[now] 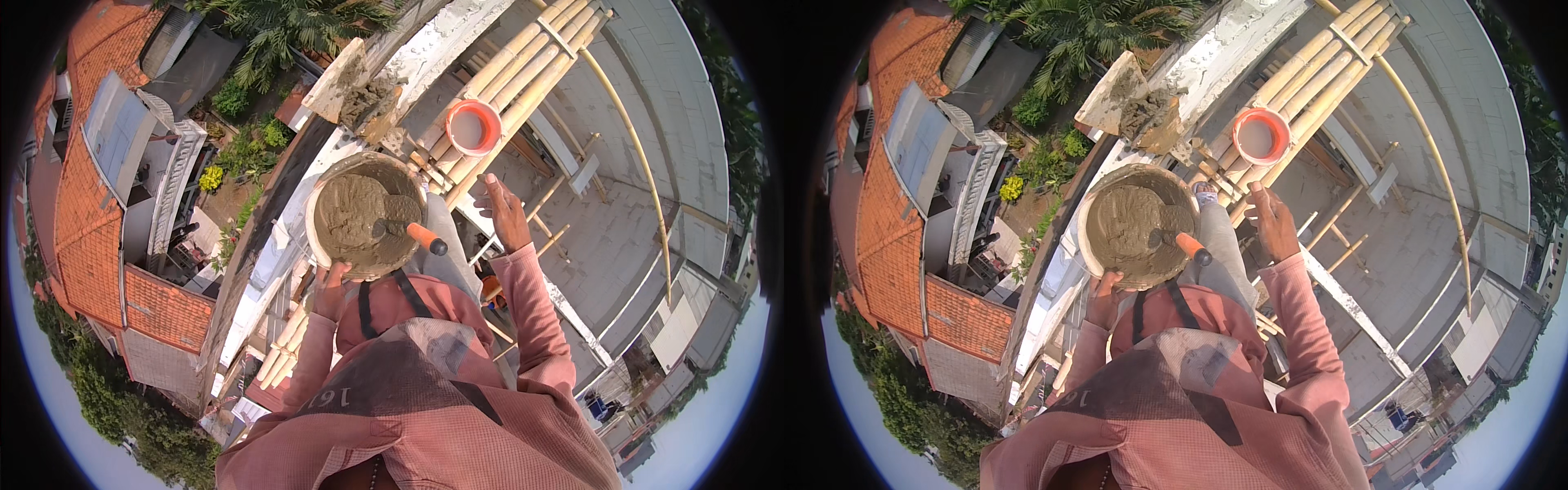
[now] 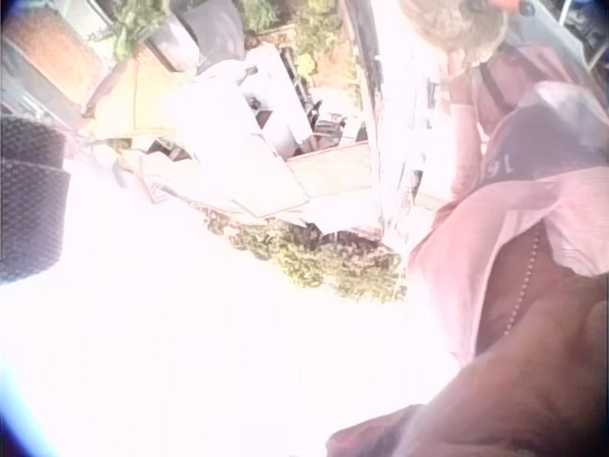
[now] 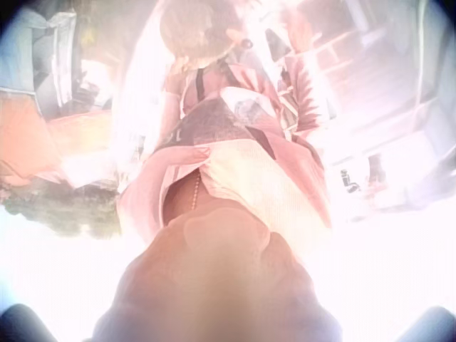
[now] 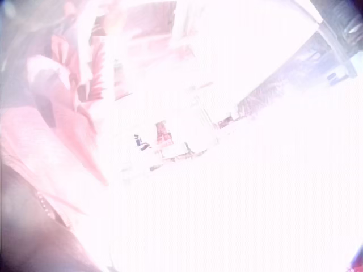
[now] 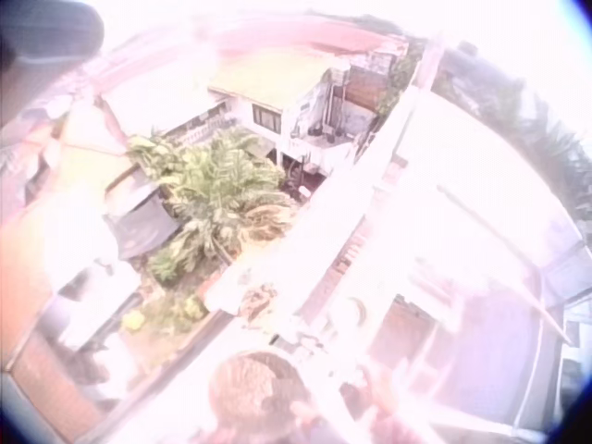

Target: The person uses a trowel to scoop mortar from a bucket and apply it onto a brick wall at a construction site. They then use a small bucket to pour water onto the freshly applied mortar.

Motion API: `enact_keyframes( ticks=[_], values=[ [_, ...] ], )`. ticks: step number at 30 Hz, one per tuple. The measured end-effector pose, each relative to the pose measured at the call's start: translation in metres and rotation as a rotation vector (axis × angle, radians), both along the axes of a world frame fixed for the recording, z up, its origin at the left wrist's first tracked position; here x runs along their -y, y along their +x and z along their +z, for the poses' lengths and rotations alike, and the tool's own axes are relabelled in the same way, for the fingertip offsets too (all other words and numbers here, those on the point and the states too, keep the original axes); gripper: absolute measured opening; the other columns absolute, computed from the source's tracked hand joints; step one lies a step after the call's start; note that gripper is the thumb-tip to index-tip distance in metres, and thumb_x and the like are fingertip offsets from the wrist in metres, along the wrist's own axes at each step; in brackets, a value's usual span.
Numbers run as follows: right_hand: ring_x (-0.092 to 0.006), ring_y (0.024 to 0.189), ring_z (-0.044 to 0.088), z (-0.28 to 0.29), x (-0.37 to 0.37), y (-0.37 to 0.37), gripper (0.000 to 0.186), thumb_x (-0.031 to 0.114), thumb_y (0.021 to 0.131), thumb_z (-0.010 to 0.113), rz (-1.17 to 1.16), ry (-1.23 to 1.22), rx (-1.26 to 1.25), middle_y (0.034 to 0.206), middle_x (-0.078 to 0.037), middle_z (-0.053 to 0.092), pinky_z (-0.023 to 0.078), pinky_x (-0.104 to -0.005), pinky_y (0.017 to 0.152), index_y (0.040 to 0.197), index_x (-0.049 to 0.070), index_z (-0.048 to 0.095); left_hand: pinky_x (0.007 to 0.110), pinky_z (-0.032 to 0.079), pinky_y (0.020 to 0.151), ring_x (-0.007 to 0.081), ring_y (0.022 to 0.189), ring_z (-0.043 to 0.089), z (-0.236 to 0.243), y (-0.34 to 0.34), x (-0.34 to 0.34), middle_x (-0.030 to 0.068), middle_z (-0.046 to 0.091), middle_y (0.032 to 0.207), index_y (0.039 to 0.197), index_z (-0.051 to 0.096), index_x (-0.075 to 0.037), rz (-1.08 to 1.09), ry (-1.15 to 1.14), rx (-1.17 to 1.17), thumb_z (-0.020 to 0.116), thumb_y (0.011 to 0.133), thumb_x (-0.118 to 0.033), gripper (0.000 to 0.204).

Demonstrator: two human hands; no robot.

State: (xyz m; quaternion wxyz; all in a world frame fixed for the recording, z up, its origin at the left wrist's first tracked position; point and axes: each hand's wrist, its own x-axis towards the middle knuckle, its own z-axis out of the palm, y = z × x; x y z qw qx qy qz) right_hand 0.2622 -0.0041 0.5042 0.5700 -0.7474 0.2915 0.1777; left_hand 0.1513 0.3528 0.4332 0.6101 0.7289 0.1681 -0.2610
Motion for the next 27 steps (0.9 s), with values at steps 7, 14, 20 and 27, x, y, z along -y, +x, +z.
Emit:
enact_keyframes(
  ticks=[7, 14, 20, 27],
  values=[
    [-0.0312, 0.086, 0.063, -0.078, 0.067, -0.101, 0.059, 0.051, 0.097, 0.045, 0.015, -0.349, -0.064, 0.099, -0.022, 0.064, 0.049, -0.0376, 0.080, 0.114, -0.003, 0.062, 0.038, 0.058, 0.085, 0.0246, 0.107, 0.061, 0.040, 0.037, 0.031, 0.0112, 0.054, 0.118, 0.118, 0.050, -0.001, 0.319, -0.317, -0.409, 0.052, 0.092, -0.015, 0.030],
    [-0.0403, 0.090, 0.062, -0.137, 0.076, -0.154, 0.046, 0.042, 0.096, 0.049, -0.039, -0.216, -0.195, 0.089, -0.024, 0.065, 0.046, -0.0466, 0.080, 0.100, -0.001, 0.065, 0.038, 0.060, 0.079, 0.0244, 0.102, 0.063, 0.009, 0.041, 0.023, 0.0092, 0.058, 0.113, 0.118, 0.051, -0.005, 0.305, -0.257, -0.501, 0.058, 0.090, -0.013, 0.030],
    [-0.0254, 0.076, 0.062, -0.222, 0.083, -0.197, 0.048, 0.043, 0.097, 0.050, 0.008, -0.324, -0.087, 0.089, -0.016, 0.064, 0.048, -0.0365, 0.071, 0.108, -0.002, 0.063, 0.043, 0.056, 0.089, 0.0258, 0.111, 0.060, 0.022, 0.068, 0.053, 0.0097, 0.058, 0.120, 0.122, 0.051, -0.002, 0.237, -0.169, -0.579, 0.056, 0.087, -0.010, 0.036],
    [-0.0206, 0.077, 0.069, -0.225, 0.082, -0.204, 0.054, 0.049, 0.095, 0.052, -0.293, 0.081, -0.419, 0.092, -0.014, 0.067, 0.051, -0.0333, 0.069, 0.111, -0.002, 0.062, 0.040, 0.059, 0.083, 0.0239, 0.109, 0.059, 0.012, 0.079, 0.069, 0.0088, 0.055, 0.122, 0.124, 0.051, -0.005, 0.235, -0.159, -0.592, 0.055, 0.087, -0.006, 0.037]
  ],
)
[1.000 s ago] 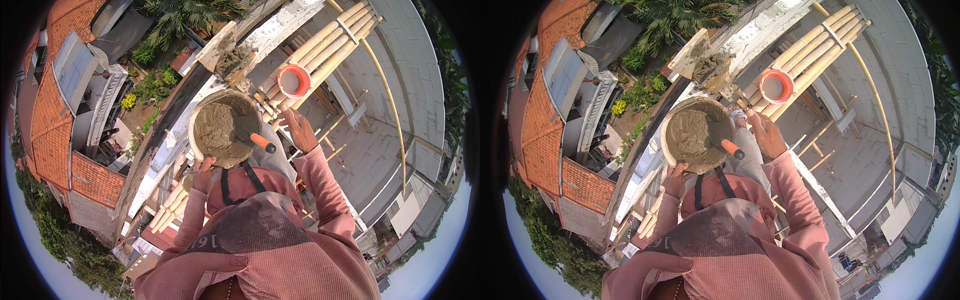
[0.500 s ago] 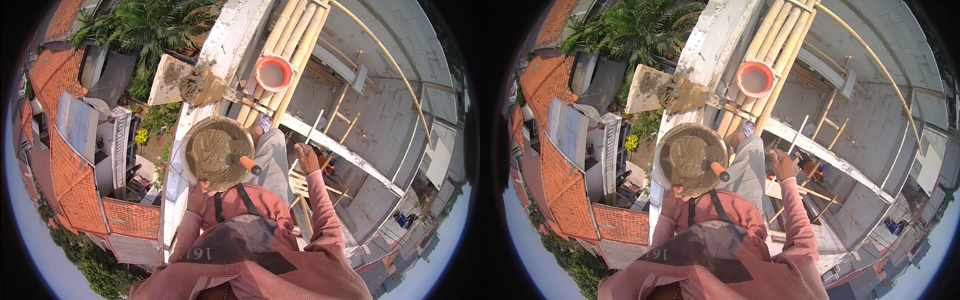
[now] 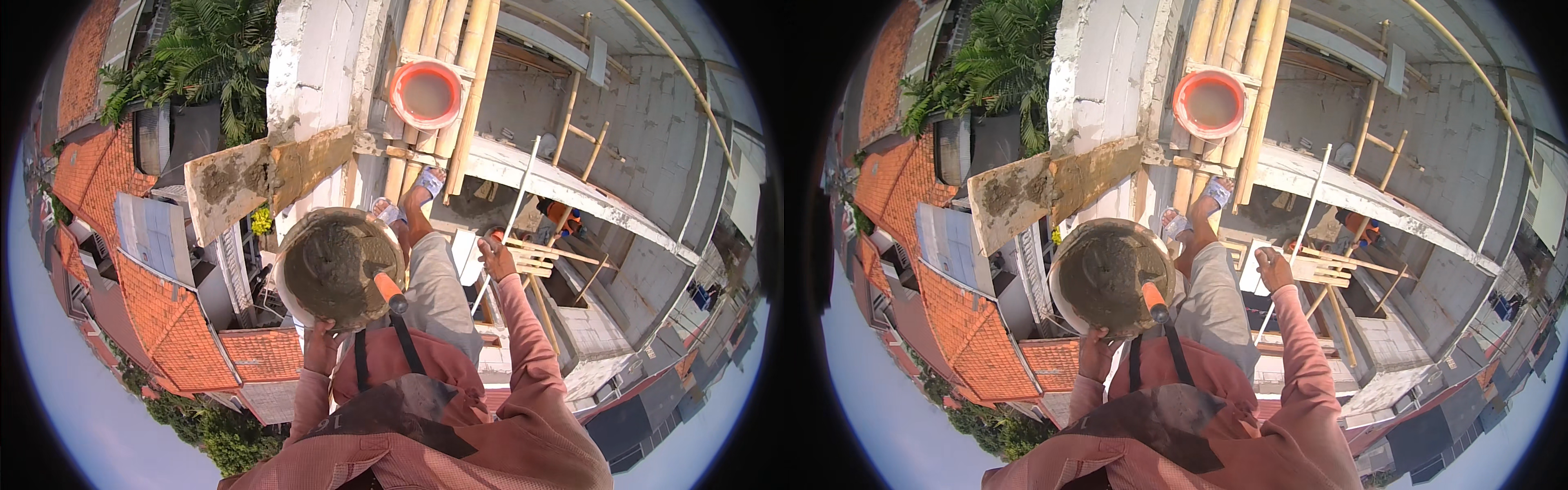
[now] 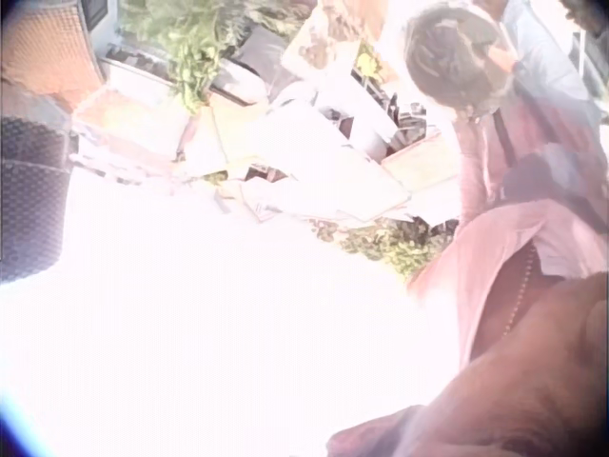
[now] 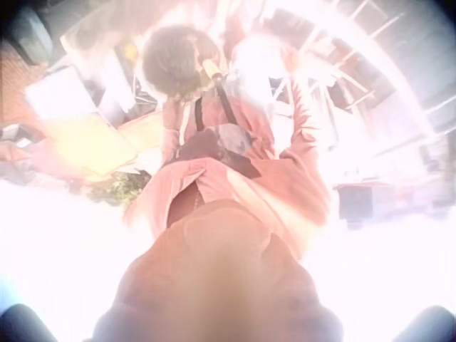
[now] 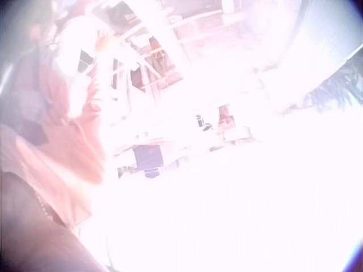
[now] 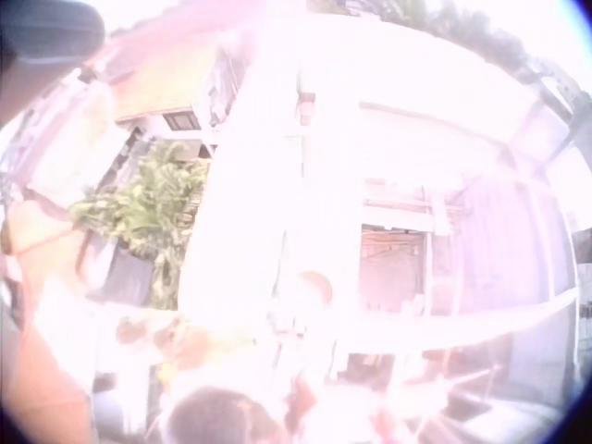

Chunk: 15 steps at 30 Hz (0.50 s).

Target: The person uses a trowel to scoop mortar from a bucket and apply it onto a brick wall at a construction site. They then use a small bucket to pour water onto the freshly applied mortar.

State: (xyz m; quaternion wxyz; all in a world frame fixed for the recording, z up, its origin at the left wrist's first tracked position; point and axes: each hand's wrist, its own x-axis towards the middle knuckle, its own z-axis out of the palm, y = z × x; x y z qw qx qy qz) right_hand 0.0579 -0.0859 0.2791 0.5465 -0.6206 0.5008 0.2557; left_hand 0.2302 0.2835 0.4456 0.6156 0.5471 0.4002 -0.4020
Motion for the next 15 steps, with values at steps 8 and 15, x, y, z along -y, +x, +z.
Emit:
enact_keyframes(
  ticks=[8, 15],
  values=[
    [-0.0216, 0.076, 0.070, -0.132, -0.038, -0.033, 0.047, 0.044, 0.097, 0.049, 0.197, -0.101, 0.056, 0.087, -0.012, 0.068, 0.053, -0.0338, 0.068, 0.109, 0.000, 0.064, 0.045, 0.054, 0.094, 0.0287, 0.114, 0.057, -0.022, 0.000, -0.005, 0.0119, 0.052, 0.128, 0.134, 0.043, -0.002, -0.002, 0.056, -0.058, 0.052, 0.086, -0.008, 0.049],
    [-0.0250, 0.082, 0.069, -0.223, -0.055, 0.036, 0.040, 0.039, 0.094, 0.055, -0.246, -0.072, 0.088, 0.099, -0.017, 0.069, 0.052, -0.0326, 0.072, 0.114, 0.005, 0.064, 0.049, 0.052, 0.096, 0.0307, 0.114, 0.055, -0.043, -0.010, -0.024, 0.0108, 0.053, 0.117, 0.120, 0.048, -0.005, 0.011, 0.169, -0.106, 0.055, 0.081, -0.007, 0.039]
  ],
)
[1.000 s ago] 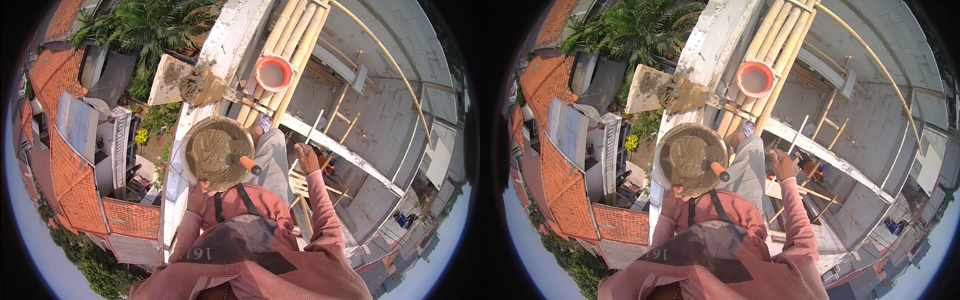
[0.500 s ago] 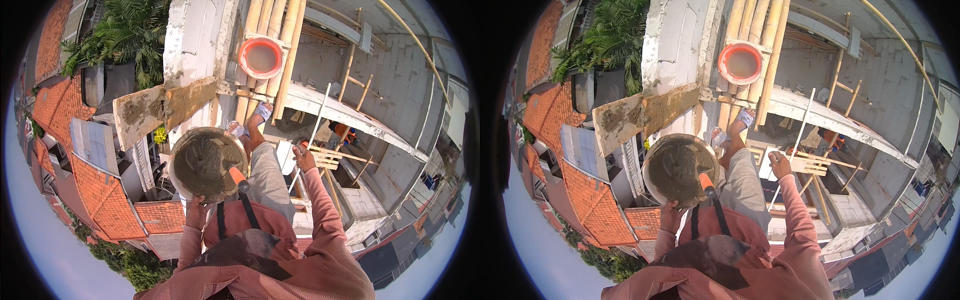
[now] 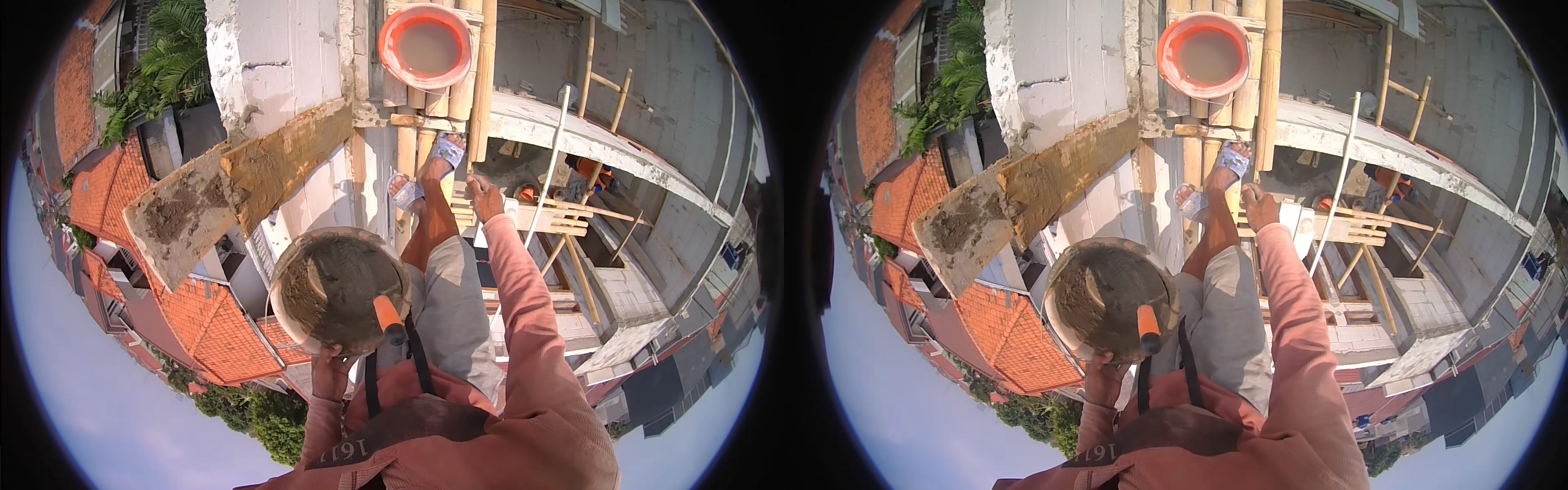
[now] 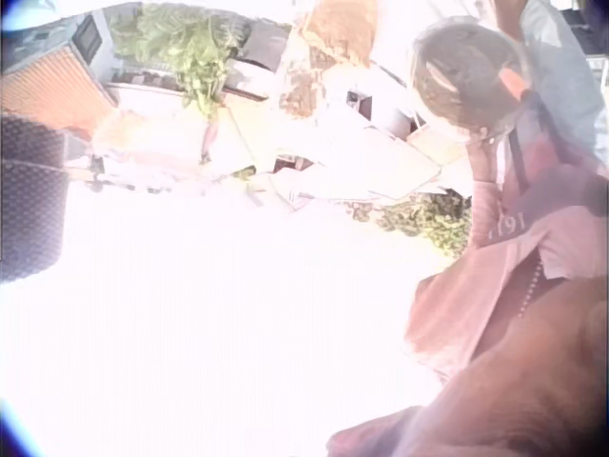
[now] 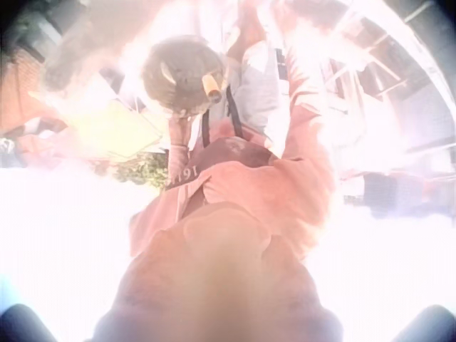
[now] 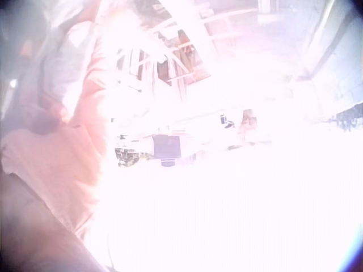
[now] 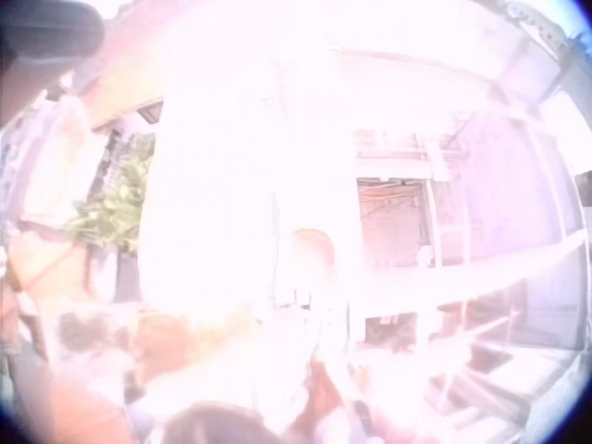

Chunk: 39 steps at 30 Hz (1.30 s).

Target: The person uses a trowel to scoop mortar from a bucket and apply it onto a brick wall at a construction site. They then use a small bucket to pour water onto the freshly applied mortar.

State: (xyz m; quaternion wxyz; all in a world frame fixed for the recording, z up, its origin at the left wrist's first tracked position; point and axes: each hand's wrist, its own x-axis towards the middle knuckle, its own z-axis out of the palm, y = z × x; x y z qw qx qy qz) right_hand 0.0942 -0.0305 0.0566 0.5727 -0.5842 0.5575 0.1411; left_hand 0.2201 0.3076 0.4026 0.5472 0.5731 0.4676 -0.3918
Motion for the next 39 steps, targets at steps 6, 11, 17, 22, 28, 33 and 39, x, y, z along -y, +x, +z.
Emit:
enact_keyframes(
  ticks=[6, 11, 17, 22, 28, 33, 39],
  values=[
    [-0.0360, 0.094, 0.065, -0.078, -0.069, -0.130, 0.028, 0.027, 0.095, 0.047, 0.359, -0.136, -0.191, 0.105, -0.016, 0.068, 0.051, -0.0433, 0.082, 0.107, 0.009, 0.066, 0.049, 0.054, 0.093, 0.0306, 0.114, 0.057, -0.018, 0.021, 0.004, 0.0118, 0.054, 0.121, 0.121, 0.050, -0.004, -0.097, 0.097, -0.042, 0.054, 0.081, -0.005, 0.040],
    [-0.0421, 0.100, 0.063, -0.131, -0.139, -0.223, 0.024, 0.024, 0.090, 0.049, 0.394, 0.117, -0.503, 0.106, -0.019, 0.067, 0.051, -0.0475, 0.088, 0.101, 0.011, 0.066, 0.043, 0.052, 0.093, 0.0269, 0.112, 0.058, -0.051, 0.047, 0.020, 0.0098, 0.057, 0.120, 0.121, 0.051, -0.006, -0.339, 0.168, -0.063, 0.057, 0.081, -0.009, 0.041],
    [-0.0373, 0.111, 0.061, -0.157, -0.230, -0.258, 0.042, 0.017, 0.086, 0.049, 0.462, 0.357, -0.515, 0.122, -0.020, 0.062, 0.049, -0.0424, 0.097, 0.127, 0.019, 0.060, 0.041, 0.047, 0.099, 0.0262, 0.114, 0.057, -0.092, 0.073, 0.047, 0.0118, 0.054, 0.126, 0.132, 0.045, -0.001, -0.475, 0.188, 0.003, 0.055, 0.081, -0.007, 0.052],
    [-0.0357, 0.121, 0.055, -0.148, -0.266, -0.242, 0.054, 0.024, 0.085, 0.057, 0.595, 0.669, -0.450, 0.136, -0.018, 0.053, 0.044, -0.0442, 0.103, 0.139, 0.022, 0.050, 0.049, 0.053, 0.093, 0.0301, 0.115, 0.056, -0.112, 0.102, 0.043, 0.0143, 0.052, 0.129, 0.135, 0.042, -0.002, -0.547, 0.206, 0.042, 0.053, 0.084, -0.006, 0.052],
    [-0.0319, 0.140, 0.034, -0.187, -0.366, -0.277, 0.068, 0.036, 0.083, 0.060, 0.861, 0.745, -0.372, 0.151, -0.015, 0.038, 0.030, -0.0411, 0.115, 0.146, 0.023, 0.038, 0.043, 0.051, 0.088, 0.0234, 0.094, 0.061, -0.146, 0.123, 0.069, 0.0059, 0.063, 0.103, 0.095, 0.060, -0.007, -0.562, 0.354, 0.095, 0.060, 0.087, -0.018, 0.014],
    [-0.0281, 0.149, 0.013, -0.185, -0.414, -0.255, 0.063, 0.044, 0.095, 0.041, 0.992, 0.834, -0.422, 0.162, -0.005, 0.010, 0.009, -0.0461, 0.120, 0.153, 0.029, 0.022, 0.039, 0.054, 0.085, 0.0236, 0.102, 0.061, -0.179, 0.120, 0.080, 0.0082, 0.061, 0.113, 0.110, 0.056, -0.007, -0.722, 0.399, 0.166, 0.058, 0.088, -0.016, 0.025],
    [-0.0293, 0.147, 0.018, -0.199, -0.469, -0.283, 0.051, 0.032, 0.100, 0.036, 0.947, 0.832, -0.604, 0.160, -0.004, 0.018, 0.005, -0.0541, 0.119, 0.150, 0.024, 0.030, 0.039, 0.057, 0.083, 0.0246, 0.111, 0.060, -0.218, 0.133, 0.083, 0.0094, 0.060, 0.125, 0.124, 0.054, -0.007, -0.636, 0.283, 0.186, 0.055, 0.086, -0.009, 0.038]
  ],
)
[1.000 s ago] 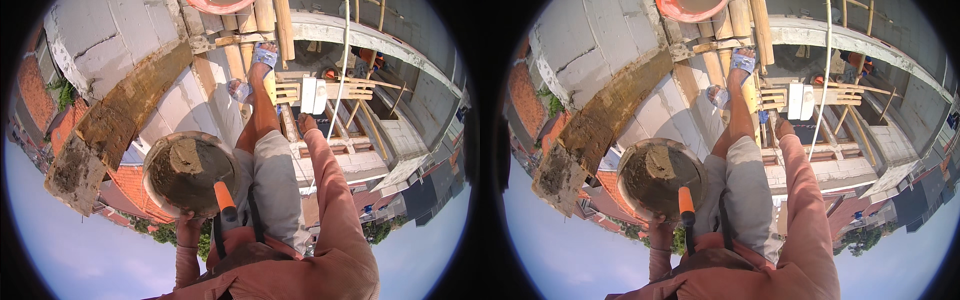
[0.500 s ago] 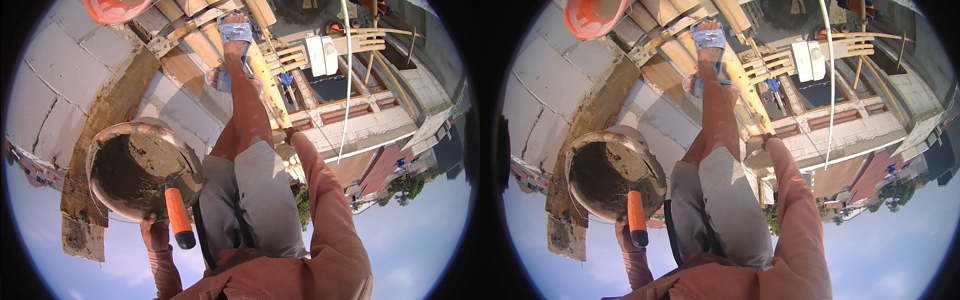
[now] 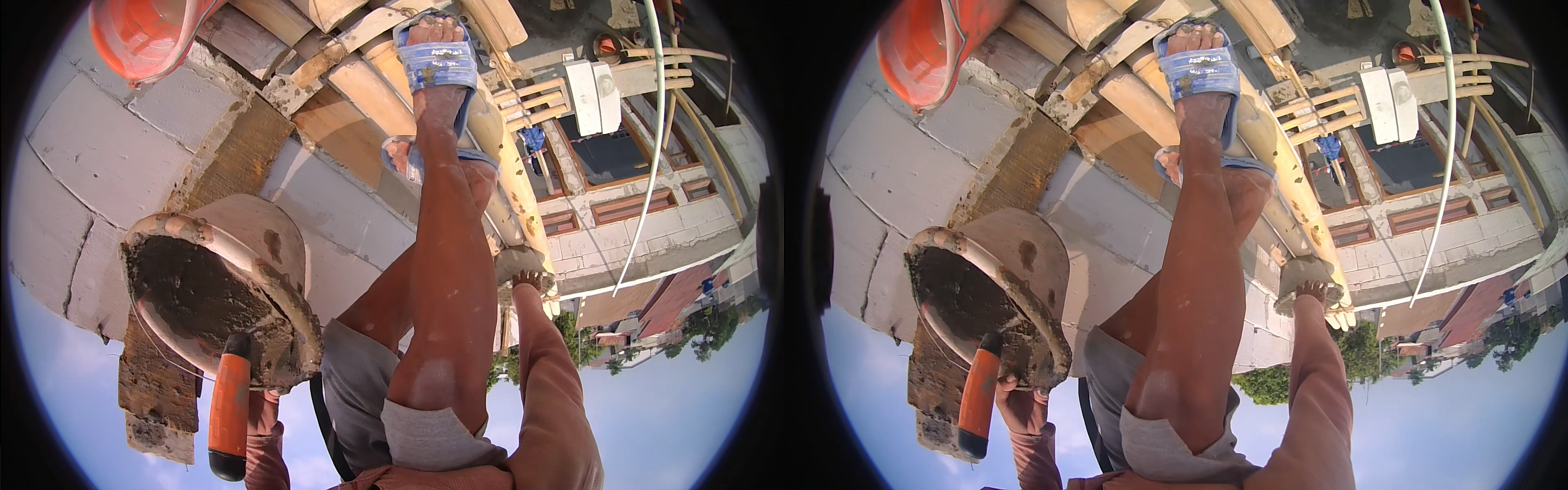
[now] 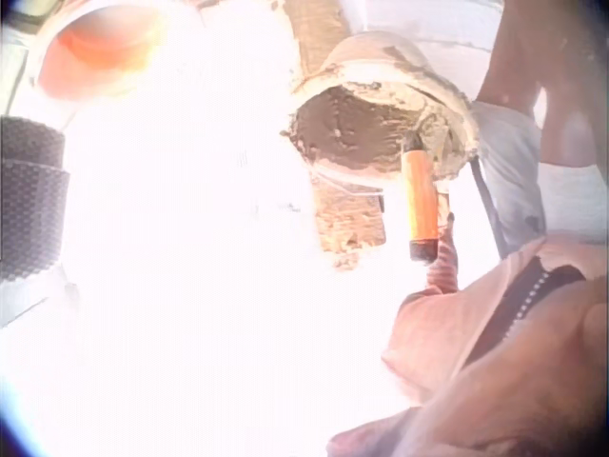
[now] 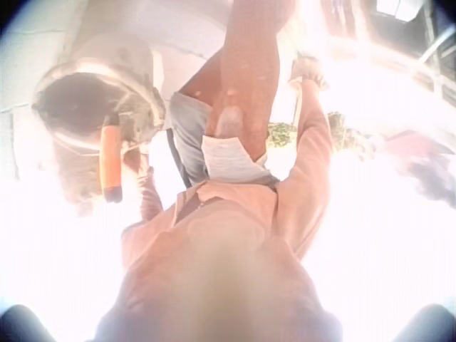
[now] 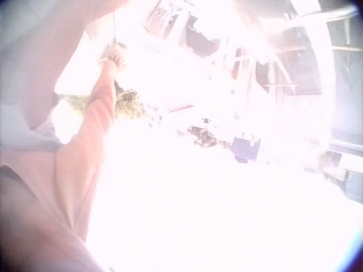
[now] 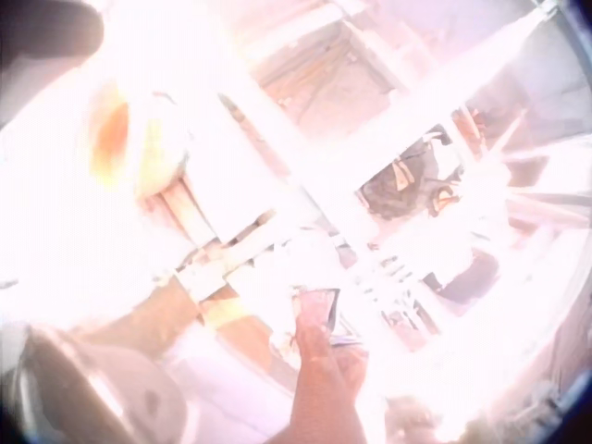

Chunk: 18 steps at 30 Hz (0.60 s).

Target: The person uses a trowel to scoop mortar from a bucket and apply it onto a brick wall at a construction site. They then use a small bucket to pour water onto the freshly applied mortar.

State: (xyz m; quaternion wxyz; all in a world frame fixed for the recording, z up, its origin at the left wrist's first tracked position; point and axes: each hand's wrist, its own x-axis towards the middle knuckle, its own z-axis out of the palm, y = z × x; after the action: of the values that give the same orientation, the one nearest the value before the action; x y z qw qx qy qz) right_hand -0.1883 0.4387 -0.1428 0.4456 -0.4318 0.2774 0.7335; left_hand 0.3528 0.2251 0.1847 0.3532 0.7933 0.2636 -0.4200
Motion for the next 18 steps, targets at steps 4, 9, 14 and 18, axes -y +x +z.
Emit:
enact_keyframes(
  ticks=[4, 9, 14, 18],
  values=[
    [-0.0314, 0.144, 0.026, -0.019, -0.006, -0.010, 0.051, 0.031, 0.098, 0.041, 0.039, 0.068, 0.081, 0.158, -0.007, 0.025, 0.016, -0.0533, 0.117, 0.148, 0.023, 0.033, 0.038, 0.059, 0.081, 0.0252, 0.108, 0.061, -0.004, 0.001, -0.001, 0.0090, 0.060, 0.122, 0.121, 0.054, -0.008, 0.027, -0.008, -0.005, 0.055, 0.086, -0.007, 0.036],
    [-0.0332, 0.130, 0.044, 0.043, 0.048, 0.014, 0.062, 0.027, 0.093, 0.052, -0.097, 0.024, 0.107, 0.143, -0.013, 0.040, 0.044, -0.0521, 0.099, 0.150, 0.024, 0.028, 0.039, 0.060, 0.079, 0.0261, 0.107, 0.062, 0.013, -0.009, 0.005, 0.0102, 0.061, 0.119, 0.118, 0.055, -0.005, 0.105, -0.036, -0.104, 0.056, 0.087, -0.007, 0.032],
    [-0.0359, 0.118, 0.053, 0.128, 0.139, 0.008, 0.070, 0.025, 0.091, 0.054, -0.122, -0.495, 0.058, 0.135, -0.018, 0.041, 0.051, -0.0509, 0.090, 0.153, 0.025, 0.021, 0.040, 0.054, 0.089, 0.0255, 0.100, 0.063, 0.059, -0.004, -0.024, 0.0121, 0.063, 0.111, 0.110, 0.055, -0.002, 0.254, -0.110, -0.158, 0.056, 0.085, -0.007, 0.026],
    [-0.0416, 0.112, 0.053, 0.208, 0.264, -0.006, 0.077, 0.021, 0.080, 0.061, -0.514, -0.913, -0.061, 0.126, -0.021, 0.040, 0.049, -0.0484, 0.091, 0.149, 0.016, 0.028, 0.044, 0.053, 0.096, 0.0297, 0.110, 0.061, 0.101, -0.018, -0.019, 0.0145, 0.059, 0.120, 0.122, 0.050, -0.001, 0.299, -0.257, -0.255, 0.054, 0.084, -0.006, 0.038]
  ],
)
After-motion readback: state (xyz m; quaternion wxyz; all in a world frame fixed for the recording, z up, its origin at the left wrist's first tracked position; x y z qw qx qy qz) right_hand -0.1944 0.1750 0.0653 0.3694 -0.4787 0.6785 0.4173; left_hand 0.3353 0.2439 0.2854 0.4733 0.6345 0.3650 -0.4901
